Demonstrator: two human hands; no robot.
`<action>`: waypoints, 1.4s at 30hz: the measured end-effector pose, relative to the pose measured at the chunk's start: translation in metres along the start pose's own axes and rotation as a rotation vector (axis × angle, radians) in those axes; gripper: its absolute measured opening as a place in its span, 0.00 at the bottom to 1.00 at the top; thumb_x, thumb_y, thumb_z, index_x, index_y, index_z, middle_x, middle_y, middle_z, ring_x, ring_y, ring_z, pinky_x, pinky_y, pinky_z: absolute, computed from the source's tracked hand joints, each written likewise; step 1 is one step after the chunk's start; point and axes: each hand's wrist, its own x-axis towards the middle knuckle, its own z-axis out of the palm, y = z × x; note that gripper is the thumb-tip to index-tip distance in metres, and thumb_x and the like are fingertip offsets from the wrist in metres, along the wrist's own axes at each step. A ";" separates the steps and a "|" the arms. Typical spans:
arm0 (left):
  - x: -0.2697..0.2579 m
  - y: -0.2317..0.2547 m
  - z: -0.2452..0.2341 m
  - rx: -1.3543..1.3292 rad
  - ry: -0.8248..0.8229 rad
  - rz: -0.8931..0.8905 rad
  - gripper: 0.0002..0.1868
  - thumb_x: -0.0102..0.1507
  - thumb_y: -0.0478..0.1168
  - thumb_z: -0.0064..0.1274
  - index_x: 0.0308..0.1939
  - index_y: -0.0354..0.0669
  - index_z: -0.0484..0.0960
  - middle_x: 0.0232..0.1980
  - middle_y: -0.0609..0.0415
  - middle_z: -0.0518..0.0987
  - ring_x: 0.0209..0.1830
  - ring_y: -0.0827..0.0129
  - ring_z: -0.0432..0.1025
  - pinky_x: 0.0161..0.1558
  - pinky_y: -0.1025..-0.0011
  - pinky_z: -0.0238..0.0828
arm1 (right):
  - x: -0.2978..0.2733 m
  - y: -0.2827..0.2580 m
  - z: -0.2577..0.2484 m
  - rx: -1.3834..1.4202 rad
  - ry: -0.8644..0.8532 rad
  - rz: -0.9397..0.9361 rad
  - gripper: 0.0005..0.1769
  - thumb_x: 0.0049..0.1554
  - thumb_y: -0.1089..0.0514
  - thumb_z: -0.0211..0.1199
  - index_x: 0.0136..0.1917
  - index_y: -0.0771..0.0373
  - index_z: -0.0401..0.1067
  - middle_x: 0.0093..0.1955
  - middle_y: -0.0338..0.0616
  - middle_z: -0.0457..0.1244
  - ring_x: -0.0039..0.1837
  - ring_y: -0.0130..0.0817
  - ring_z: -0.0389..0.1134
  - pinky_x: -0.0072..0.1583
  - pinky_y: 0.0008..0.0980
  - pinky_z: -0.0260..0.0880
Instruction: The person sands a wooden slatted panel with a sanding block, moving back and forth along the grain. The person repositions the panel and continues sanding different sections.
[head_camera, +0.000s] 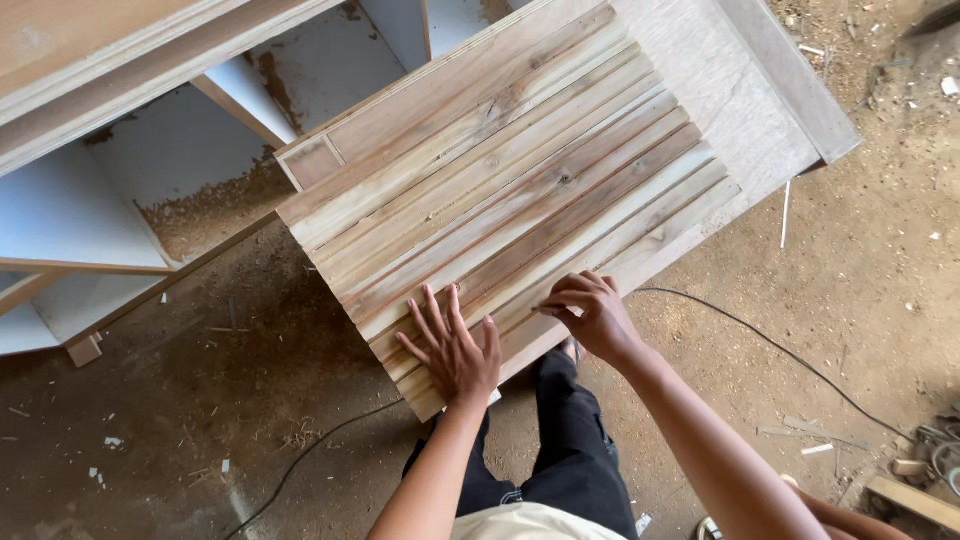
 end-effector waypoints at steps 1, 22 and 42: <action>-0.003 0.000 -0.002 -0.023 -0.028 0.010 0.34 0.61 0.57 0.34 0.69 0.50 0.60 0.76 0.42 0.51 0.76 0.43 0.40 0.65 0.35 0.23 | -0.002 -0.007 -0.004 0.098 0.044 0.079 0.03 0.51 0.53 0.66 0.40 0.42 0.77 0.42 0.26 0.65 0.49 0.33 0.64 0.47 0.36 0.56; -0.013 0.009 -0.159 -1.162 -0.871 -0.020 0.39 0.61 0.57 0.43 0.68 0.36 0.56 0.57 0.44 0.77 0.51 0.61 0.78 0.48 0.72 0.78 | -0.057 -0.153 -0.046 0.893 -0.216 0.205 0.25 0.60 0.46 0.45 0.56 0.66 0.72 0.59 0.49 0.59 0.58 0.35 0.66 0.56 0.32 0.74; -0.007 -0.015 -0.171 -1.318 -0.945 -0.532 0.14 0.60 0.30 0.43 0.42 0.34 0.85 0.42 0.44 0.85 0.41 0.67 0.79 0.40 0.68 0.80 | -0.049 -0.165 -0.096 0.557 -0.211 -0.016 0.13 0.49 0.65 0.60 0.49 0.58 0.77 0.54 0.48 0.67 0.57 0.46 0.68 0.57 0.46 0.67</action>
